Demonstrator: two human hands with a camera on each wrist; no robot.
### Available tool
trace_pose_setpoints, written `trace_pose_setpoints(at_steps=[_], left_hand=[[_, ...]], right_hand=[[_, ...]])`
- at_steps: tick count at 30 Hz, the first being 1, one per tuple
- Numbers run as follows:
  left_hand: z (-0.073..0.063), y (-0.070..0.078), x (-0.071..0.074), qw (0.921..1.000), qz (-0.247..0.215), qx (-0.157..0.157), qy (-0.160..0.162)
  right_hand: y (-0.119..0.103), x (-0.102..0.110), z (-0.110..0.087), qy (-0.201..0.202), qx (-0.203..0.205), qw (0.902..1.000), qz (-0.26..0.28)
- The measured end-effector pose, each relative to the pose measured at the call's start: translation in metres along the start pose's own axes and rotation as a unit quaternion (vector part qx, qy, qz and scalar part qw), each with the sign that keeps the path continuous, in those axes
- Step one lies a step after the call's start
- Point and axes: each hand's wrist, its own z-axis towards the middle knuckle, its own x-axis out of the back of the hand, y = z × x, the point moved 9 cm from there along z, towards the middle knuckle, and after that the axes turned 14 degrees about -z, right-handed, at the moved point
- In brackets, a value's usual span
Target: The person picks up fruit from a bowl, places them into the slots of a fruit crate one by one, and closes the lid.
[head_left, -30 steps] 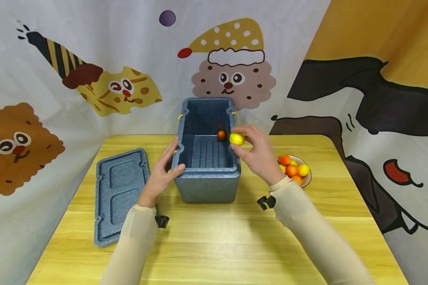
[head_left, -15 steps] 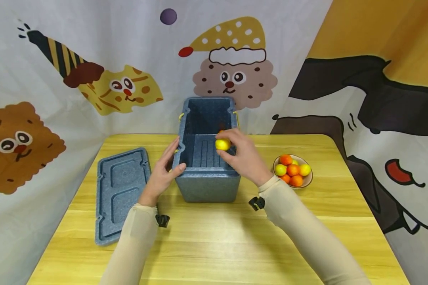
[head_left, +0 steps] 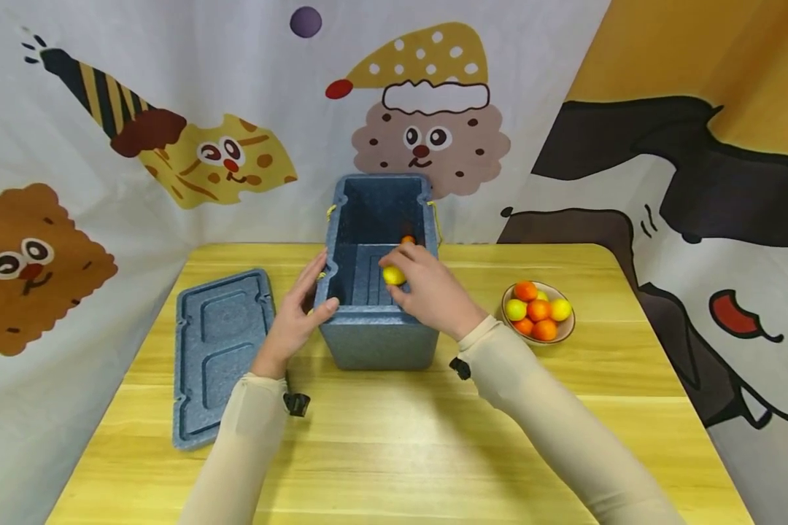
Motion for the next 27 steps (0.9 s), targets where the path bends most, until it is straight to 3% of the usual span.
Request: trace_pose_setpoints(at_steps=[4,10,20,27], left_hand=[[-0.001,0.002,0.0,1.0,0.0,0.003,0.008],[-0.003,0.001,-0.002,0.9999,0.003,0.015,0.006],[-0.002,-0.002,-0.003,0.9997,0.015,0.017,0.006],[-0.001,-0.002,-0.002,0.9996,0.014,0.021,0.011]], right_hand=[[-0.008,-0.005,0.005,-0.038,0.016,0.9988,-0.028],[-0.009,-0.015,0.012,-0.095,0.013,0.9951,-0.024],[-0.006,-0.021,0.019,-0.115,0.016,0.9925,-0.039],[-0.005,-0.021,0.02,-0.108,0.018,0.9933,-0.037]])
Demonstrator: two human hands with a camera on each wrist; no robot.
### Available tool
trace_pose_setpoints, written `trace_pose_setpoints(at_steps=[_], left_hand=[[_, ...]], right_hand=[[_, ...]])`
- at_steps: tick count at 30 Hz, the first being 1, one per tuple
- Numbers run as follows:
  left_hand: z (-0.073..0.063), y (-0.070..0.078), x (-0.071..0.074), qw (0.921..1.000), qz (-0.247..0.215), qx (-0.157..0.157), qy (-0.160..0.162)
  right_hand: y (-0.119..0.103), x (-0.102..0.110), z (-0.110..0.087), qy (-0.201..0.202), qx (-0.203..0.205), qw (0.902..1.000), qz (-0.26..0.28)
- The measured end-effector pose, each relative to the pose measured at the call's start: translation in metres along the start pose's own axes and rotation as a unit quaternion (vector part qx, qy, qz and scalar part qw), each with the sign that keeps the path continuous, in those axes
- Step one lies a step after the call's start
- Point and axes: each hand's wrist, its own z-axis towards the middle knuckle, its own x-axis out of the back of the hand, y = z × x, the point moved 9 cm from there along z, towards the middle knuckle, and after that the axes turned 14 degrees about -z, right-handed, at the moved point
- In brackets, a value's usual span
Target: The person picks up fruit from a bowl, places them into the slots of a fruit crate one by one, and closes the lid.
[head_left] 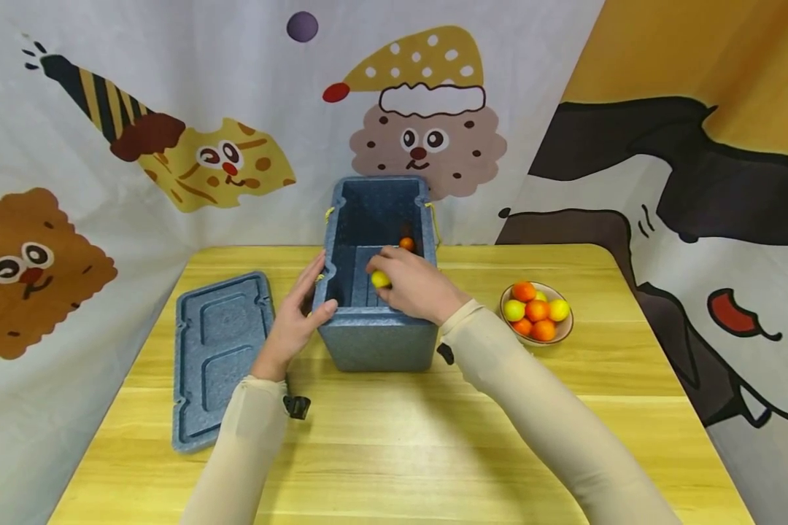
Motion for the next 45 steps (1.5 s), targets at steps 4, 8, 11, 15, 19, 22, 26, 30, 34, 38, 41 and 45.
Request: trace_pose_setpoints(at_steps=[4,8,11,15,19,22,26,30,34,38,41,45], left_hand=[[0.001,0.002,-0.001,1.0,0.0,-0.004,-0.003],[0.001,0.003,-0.003,1.0,-0.001,-0.007,-0.005],[0.001,0.002,-0.002,1.0,-0.001,-0.004,-0.003],[0.0,0.002,-0.002,1.0,0.0,-0.006,-0.003],[0.0,0.001,-0.002,1.0,0.002,-0.007,-0.005],[0.0,0.001,-0.002,0.9999,0.004,-0.009,-0.005],[0.0,0.001,-0.002,1.0,0.001,-0.007,-0.006],[0.0,0.001,-0.002,1.0,-0.003,-0.003,-0.006],[-0.001,0.001,-0.002,1.0,0.0,-0.003,-0.006],[-0.002,0.003,-0.001,0.9999,0.007,-0.012,-0.005],[-0.002,0.003,-0.001,0.9997,0.008,-0.022,-0.004],[-0.002,0.003,-0.001,0.9995,0.003,-0.029,-0.007]], right_hand=[[0.0,-0.001,0.001,-0.001,0.002,1.0,-0.008],[0.0,0.0,0.0,0.012,0.008,0.9998,-0.011],[0.0,0.002,-0.002,0.034,0.016,0.9993,-0.008],[-0.001,0.004,-0.004,0.052,0.023,0.9984,-0.002],[-0.001,0.007,-0.006,0.065,0.023,0.9976,0.002],[0.0,0.008,-0.008,0.079,0.02,0.9966,0.014],[0.0,0.012,-0.013,0.105,0.017,0.9937,0.036],[-0.002,0.019,-0.02,0.139,0.029,0.9892,0.036],[-0.003,0.025,-0.028,0.171,0.036,0.9839,0.036],[0.001,0.026,-0.035,0.184,0.028,0.9814,0.048],[0.005,0.026,-0.04,0.203,0.025,0.9767,0.065],[0.018,0.033,-0.051,0.26,0.012,0.959,0.112]])
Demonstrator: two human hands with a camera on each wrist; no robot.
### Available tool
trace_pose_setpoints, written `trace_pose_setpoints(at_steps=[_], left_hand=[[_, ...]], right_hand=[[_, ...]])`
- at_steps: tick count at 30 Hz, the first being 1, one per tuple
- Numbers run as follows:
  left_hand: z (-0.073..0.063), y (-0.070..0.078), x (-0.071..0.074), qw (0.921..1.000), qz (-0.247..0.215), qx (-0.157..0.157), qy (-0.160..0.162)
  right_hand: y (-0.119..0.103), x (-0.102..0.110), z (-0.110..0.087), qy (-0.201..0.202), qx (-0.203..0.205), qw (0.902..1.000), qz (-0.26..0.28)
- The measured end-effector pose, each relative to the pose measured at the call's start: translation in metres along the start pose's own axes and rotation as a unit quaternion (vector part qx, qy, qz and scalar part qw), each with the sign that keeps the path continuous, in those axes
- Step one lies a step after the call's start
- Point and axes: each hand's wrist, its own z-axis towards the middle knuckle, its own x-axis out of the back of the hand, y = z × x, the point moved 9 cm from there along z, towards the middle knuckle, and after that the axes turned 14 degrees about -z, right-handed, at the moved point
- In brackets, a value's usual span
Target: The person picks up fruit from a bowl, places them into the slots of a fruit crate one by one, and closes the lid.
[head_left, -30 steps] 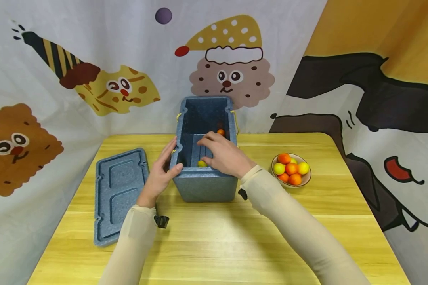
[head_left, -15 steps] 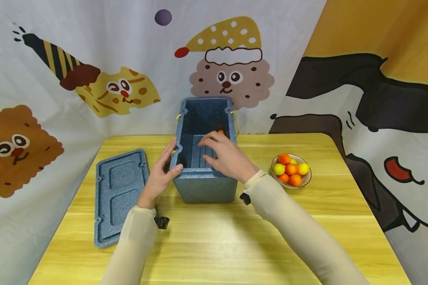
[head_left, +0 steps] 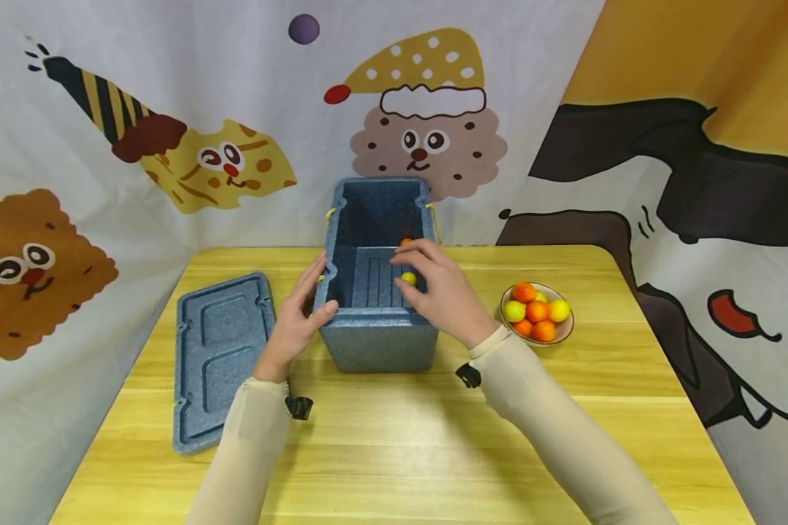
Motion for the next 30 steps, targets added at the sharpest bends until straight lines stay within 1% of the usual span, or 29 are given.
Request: trace_pose_setpoints(at_steps=[2,4,6,9,12,16,19,23,27,30], left_hand=[[0.0,-0.001,0.0,1.0,-0.002,-0.001,-0.002],[0.0,-0.001,0.0,1.0,-0.003,0.0,-0.002],[0.0,-0.001,0.0,1.0,-0.003,0.0,-0.002],[0.0,0.001,0.0,1.0,-0.004,-0.002,-0.002],[0.001,0.001,0.0,1.0,-0.005,-0.005,-0.002],[0.002,0.001,0.0,1.0,-0.007,-0.005,0.001],[0.002,0.002,0.002,1.0,-0.007,-0.004,0.004],[0.001,0.002,0.002,0.9999,-0.008,-0.007,0.006],[0.0,0.0,0.002,0.9999,-0.007,-0.014,0.003],[0.0,-0.002,0.0,0.9999,-0.006,-0.016,-0.001]], right_hand=[[0.009,0.009,-0.002,0.023,-0.024,0.9992,0.023],[0.019,0.014,-0.004,0.031,-0.049,0.9974,0.043],[0.029,0.018,-0.006,0.031,-0.071,0.9956,0.052],[0.041,0.021,-0.01,0.032,-0.089,0.9945,0.046],[0.055,0.026,-0.019,0.042,-0.102,0.9934,0.031],[0.079,0.028,-0.035,0.043,-0.132,0.99,0.021],[0.1,0.025,-0.052,0.03,-0.165,0.9857,0.018],[0.13,0.019,-0.075,0.001,-0.218,0.9759,0.014],[0.16,0.013,-0.097,-0.023,-0.276,0.9608,0.018],[0.178,0.01,-0.112,-0.038,-0.312,0.9494,0.003]])
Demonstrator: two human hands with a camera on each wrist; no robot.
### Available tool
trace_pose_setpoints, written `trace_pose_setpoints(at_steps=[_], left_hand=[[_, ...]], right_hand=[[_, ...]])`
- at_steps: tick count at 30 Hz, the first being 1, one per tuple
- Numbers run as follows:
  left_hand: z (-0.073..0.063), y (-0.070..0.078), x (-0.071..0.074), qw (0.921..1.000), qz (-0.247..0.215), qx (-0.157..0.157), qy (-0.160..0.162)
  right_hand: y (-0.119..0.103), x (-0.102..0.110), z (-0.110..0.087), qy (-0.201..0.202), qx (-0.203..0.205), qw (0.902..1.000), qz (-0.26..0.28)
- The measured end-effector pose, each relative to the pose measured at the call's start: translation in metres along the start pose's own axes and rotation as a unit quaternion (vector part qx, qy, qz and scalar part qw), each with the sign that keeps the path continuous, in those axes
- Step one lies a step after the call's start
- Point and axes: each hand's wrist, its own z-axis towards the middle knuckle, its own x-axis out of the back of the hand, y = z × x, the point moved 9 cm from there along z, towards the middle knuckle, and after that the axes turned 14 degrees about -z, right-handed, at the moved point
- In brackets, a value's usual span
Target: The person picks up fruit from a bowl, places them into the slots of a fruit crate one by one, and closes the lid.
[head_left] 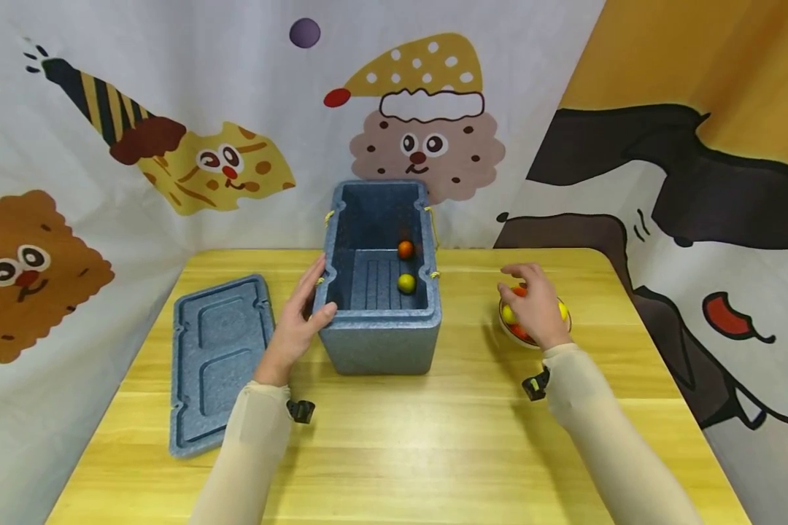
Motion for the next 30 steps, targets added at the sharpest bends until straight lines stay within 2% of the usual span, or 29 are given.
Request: trace_pose_setpoints(at_steps=[5,13,23,30], left_hand=[[-0.001,-0.001,-0.001,1.0,-0.002,-0.002,-0.001],[-0.002,-0.001,-0.002,1.0,-0.004,-0.004,-0.003],[-0.001,0.001,-0.002,1.0,0.0,-0.002,-0.001],[-0.001,0.001,-0.001,1.0,-0.002,-0.001,0.002]], right_hand=[[0.027,-0.001,-0.002,0.0,-0.028,0.9988,-0.039],[0.057,0.001,-0.013,-0.022,-0.044,0.9969,-0.061],[0.063,0.003,-0.022,-0.036,-0.032,0.9948,-0.09],[0.064,0.0,-0.027,-0.058,-0.008,0.9915,-0.116]])
